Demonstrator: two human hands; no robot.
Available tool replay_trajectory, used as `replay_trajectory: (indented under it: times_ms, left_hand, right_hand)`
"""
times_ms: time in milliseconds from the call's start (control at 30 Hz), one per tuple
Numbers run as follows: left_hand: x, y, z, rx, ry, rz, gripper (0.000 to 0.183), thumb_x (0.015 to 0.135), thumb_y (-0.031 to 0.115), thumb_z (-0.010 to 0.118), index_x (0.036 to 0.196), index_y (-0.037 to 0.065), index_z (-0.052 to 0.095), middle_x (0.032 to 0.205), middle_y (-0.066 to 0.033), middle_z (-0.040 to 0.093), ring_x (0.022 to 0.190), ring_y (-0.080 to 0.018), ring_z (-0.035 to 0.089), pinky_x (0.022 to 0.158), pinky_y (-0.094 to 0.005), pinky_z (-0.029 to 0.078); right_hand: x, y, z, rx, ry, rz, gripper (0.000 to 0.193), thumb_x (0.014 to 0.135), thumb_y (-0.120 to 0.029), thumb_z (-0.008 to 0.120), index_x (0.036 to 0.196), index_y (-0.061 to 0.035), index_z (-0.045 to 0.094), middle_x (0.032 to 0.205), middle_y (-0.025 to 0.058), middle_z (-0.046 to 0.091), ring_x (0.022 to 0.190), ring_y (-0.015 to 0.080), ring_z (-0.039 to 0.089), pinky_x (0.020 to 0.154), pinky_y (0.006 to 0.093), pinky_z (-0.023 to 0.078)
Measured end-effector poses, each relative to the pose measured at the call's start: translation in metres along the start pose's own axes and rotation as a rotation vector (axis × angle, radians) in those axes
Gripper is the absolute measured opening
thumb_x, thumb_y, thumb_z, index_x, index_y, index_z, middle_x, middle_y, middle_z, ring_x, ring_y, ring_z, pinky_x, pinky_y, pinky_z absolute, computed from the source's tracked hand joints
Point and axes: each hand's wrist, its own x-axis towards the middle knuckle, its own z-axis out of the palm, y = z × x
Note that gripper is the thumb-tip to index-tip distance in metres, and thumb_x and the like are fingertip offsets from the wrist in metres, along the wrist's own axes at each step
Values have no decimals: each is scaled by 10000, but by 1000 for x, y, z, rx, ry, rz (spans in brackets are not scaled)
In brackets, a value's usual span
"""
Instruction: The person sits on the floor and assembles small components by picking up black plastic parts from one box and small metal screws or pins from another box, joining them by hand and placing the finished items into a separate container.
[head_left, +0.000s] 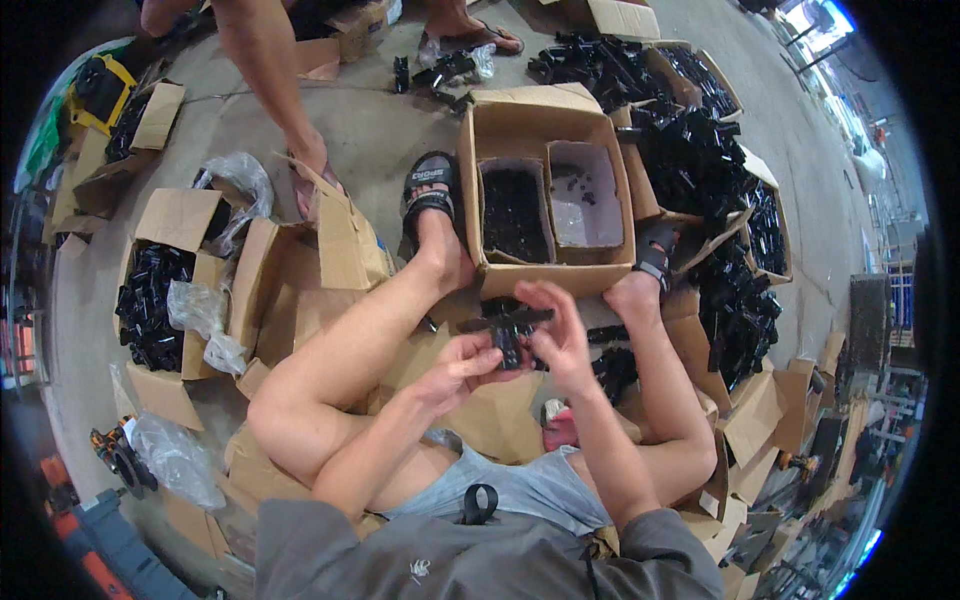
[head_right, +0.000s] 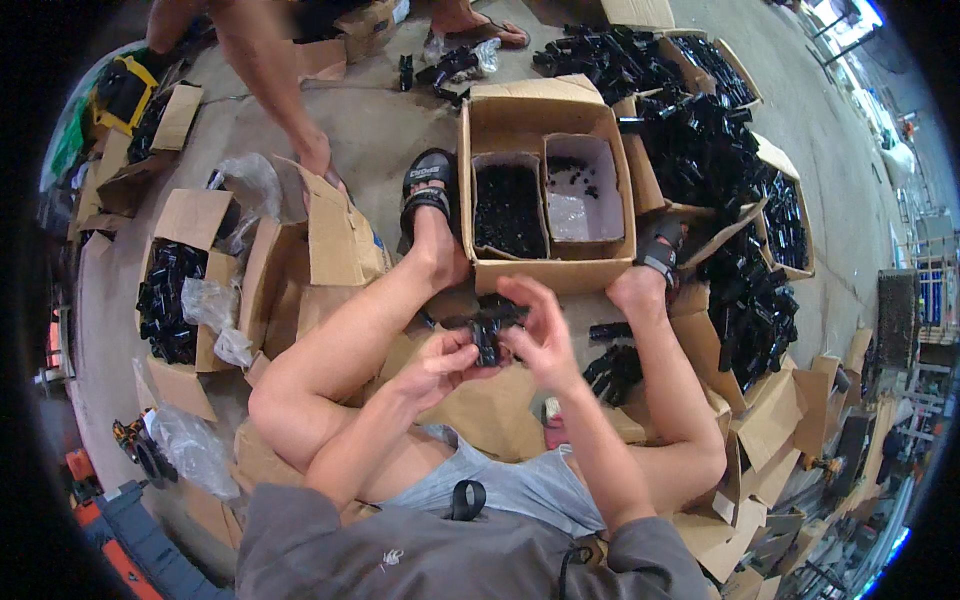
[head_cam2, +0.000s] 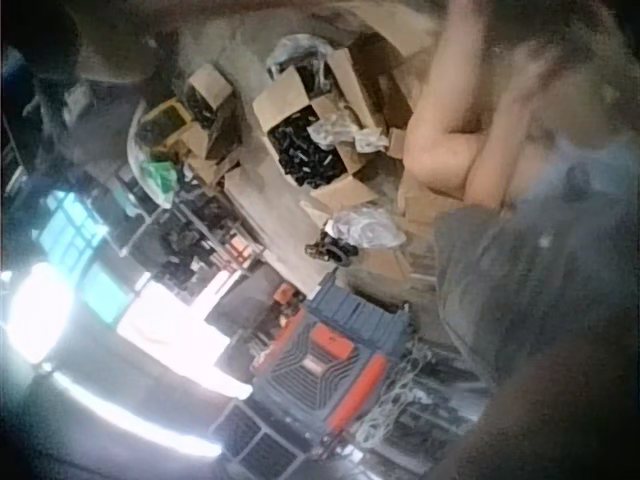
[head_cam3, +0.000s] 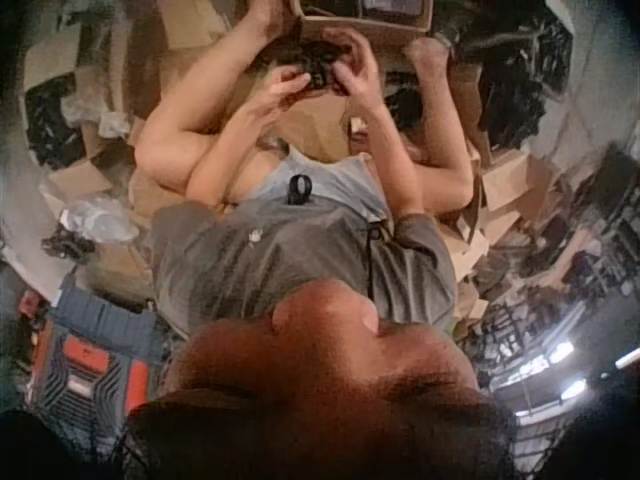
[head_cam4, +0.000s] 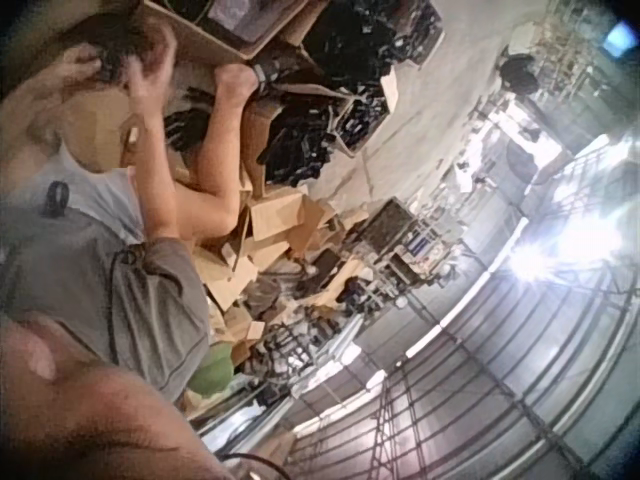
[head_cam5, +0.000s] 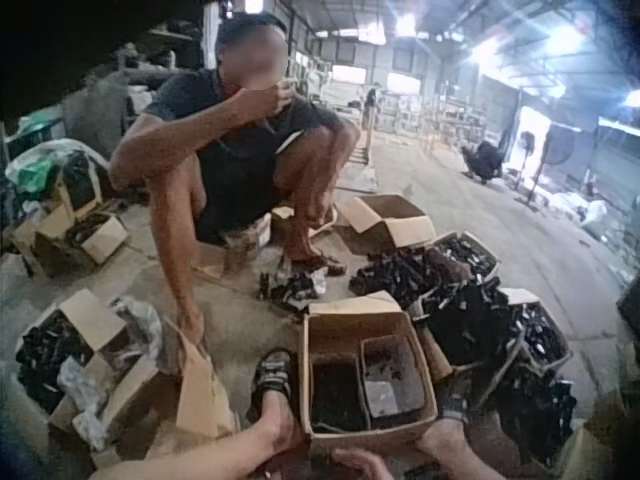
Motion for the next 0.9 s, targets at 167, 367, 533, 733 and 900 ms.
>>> replay_trajectory:
  times_ms: [167, 367, 533, 733, 900]
  left_hand:
    - [1, 18, -11, -176, 260, 288, 371, 989, 190, 606, 1282, -26, 536, 1230, -128, 617, 1158, -246, 620, 959, -318, 558]
    - [-1, 17, -23, -281, 482, 313, 276, 993, 115, 585, 1240, -5, 557, 1179, -126, 641, 1099, -245, 647, 930, -302, 572]
    - [1, 20, -16, -232, 446, 317, 291, 998, 129, 578, 1258, 0, 556, 1195, -132, 645, 1099, -232, 648, 918, -283, 567]
    - [1, 13, -20, -182, 392, 337, 328, 989, 147, 600, 1277, -1, 545, 1215, -137, 637, 1119, -231, 637, 926, -290, 565]
    - [2, 14, -15, -168, 339, 352, 329, 991, 143, 597, 1283, 2, 543, 1218, -127, 632, 1125, -235, 634, 934, -294, 564]
  right_hand:
    - [110, 16, -43, -581, 190, 152, 249, 919, -64, 632, 1160, -6, 648, 1071, 132, 707, 952, 216, 683, 805, 348, 549]
    - [176, 64, -16, -1311, -241, 149, 196, 794, -93, 679, 982, -91, 733, 950, 195, 711, 945, 371, 681, 838, 464, 546]
    - [181, 88, -12, -1376, -213, 112, 180, 780, -30, 638, 940, -40, 720, 963, 217, 702, 956, 400, 668, 857, 482, 542]
    - [183, 86, -13, -1262, -291, 159, 194, 780, -96, 718, 966, -43, 732, 973, 206, 710, 955, 391, 670, 872, 463, 536]
    - [182, 88, -23, -1227, -299, 148, 190, 780, -90, 712, 955, -19, 725, 974, 203, 712, 962, 382, 672, 876, 444, 536]
